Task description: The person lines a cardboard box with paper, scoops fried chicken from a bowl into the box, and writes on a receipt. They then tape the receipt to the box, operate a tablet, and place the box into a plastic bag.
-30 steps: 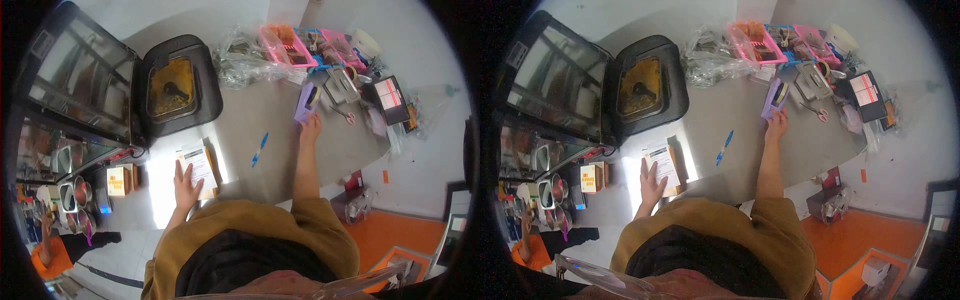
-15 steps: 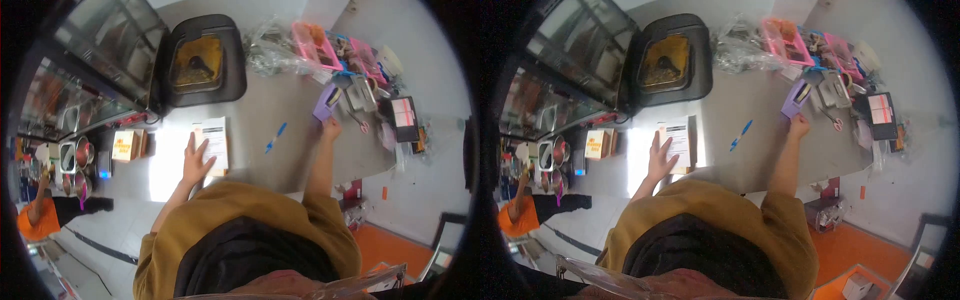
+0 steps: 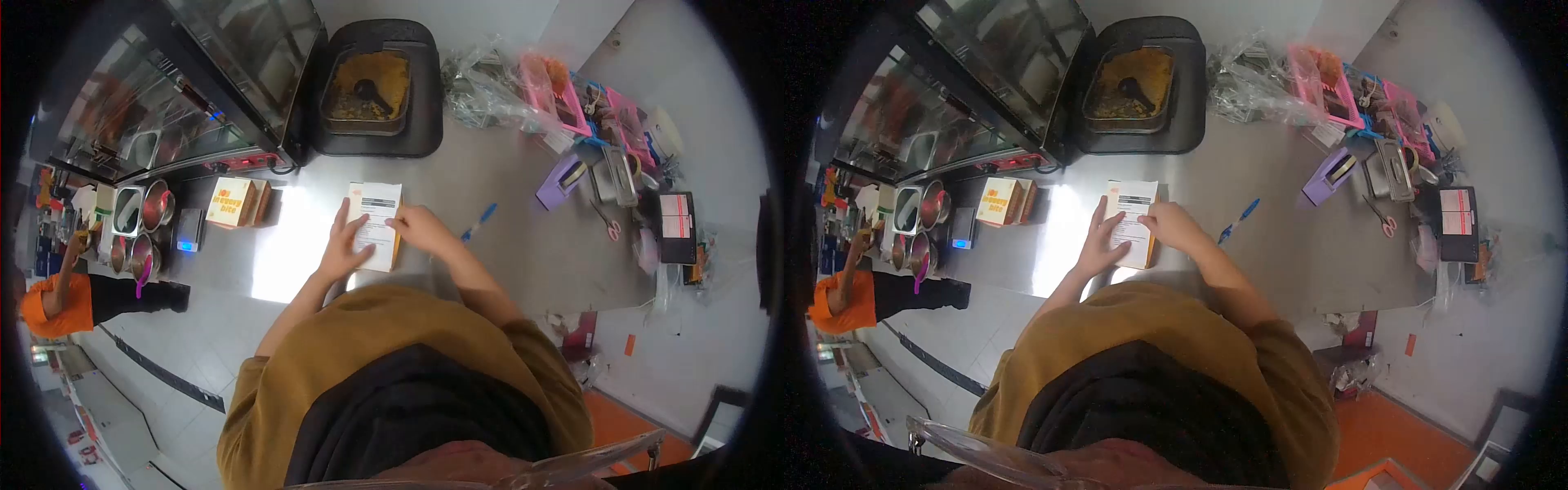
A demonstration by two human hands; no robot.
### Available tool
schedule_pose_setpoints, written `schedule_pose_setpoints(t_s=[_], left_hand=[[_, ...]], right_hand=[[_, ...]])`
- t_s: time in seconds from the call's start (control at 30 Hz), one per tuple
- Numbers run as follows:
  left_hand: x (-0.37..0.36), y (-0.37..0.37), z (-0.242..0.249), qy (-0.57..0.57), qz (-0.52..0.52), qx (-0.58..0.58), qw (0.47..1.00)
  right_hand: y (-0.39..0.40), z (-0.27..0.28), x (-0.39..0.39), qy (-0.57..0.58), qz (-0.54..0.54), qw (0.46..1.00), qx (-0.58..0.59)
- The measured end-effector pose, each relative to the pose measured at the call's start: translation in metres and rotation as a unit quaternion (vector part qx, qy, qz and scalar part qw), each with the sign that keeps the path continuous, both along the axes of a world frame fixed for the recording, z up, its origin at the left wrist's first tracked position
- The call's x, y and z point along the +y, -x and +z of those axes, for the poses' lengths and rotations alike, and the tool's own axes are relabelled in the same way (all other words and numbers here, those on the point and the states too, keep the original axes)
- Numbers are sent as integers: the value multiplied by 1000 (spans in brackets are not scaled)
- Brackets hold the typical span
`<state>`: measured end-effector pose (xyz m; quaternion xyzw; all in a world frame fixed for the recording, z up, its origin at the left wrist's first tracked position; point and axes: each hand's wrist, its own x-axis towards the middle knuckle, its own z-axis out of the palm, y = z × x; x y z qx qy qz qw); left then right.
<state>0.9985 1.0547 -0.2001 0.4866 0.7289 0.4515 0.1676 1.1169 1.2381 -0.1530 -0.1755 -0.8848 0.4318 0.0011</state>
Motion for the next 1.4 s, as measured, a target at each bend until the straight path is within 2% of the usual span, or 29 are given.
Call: schedule_pose_setpoints(t_s=[0.1,0.2,0.3,0.4,0.5,0.6,0.67,0.7,0.8,0.83,0.9,0.97,1.0,1.07,1.1,1.13,1.17,1.27,1.37,1.4], left_hand=[[0,2,-1,-4,-4,18,1000],[-1,4,3,9,-7,40,999],[-1,2,10,24,1,37,999],[1,3,9,44,7,61,997],[1,2,12,45,5,47,998],[1,2,11,54,7,28,998],[0,3,10,56,7,60,997],[-1,3,9,56,3,76,996],[1,3,2,15,-9,11,1000],[4,1,4,-2,-15,-7,1000],[4,-5,9,-32,-23,-49,998],[5,-10,18,-21,-25,-57,998],[5,-9,20,-17,-23,-58,998],[1,-2,6,5,-18,-10,1000],[0,0,0,14,-12,14,1000],[1,-3,6,4,-11,-13,1000],[1,-4,5,13,-8,9,1000],[1,-5,14,39,-4,44,998],[1,-2,7,37,-5,48,998],[0,-2,6,36,-9,45,998]], right_hand=[[11,-30,-7,-164,-18,985,-49],[7,-27,0,-126,-24,991,-42],[0,-31,11,53,-51,996,-48],[-8,-78,16,295,-88,950,57],[-11,-101,16,363,-69,920,131],[-9,-119,16,274,-70,950,129],[-9,-119,18,142,-90,978,124],[-11,-116,18,73,-104,985,119],[-14,-83,16,-40,-146,979,135],[-21,-75,29,-100,-232,951,178],[-36,-58,65,-217,-388,860,250],[-76,-37,123,-330,-568,712,248],[-97,-50,161,-317,-657,630,267],[-138,-62,218,-240,-749,607,117],[-147,-59,233,-50,-777,610,148],[-154,-53,247,140,-773,593,176],[-160,-49,257,325,-738,556,200],[-177,-68,263,373,-627,610,309],[-169,-88,237,280,-592,575,490],[-162,-97,234,211,-626,584,472]])
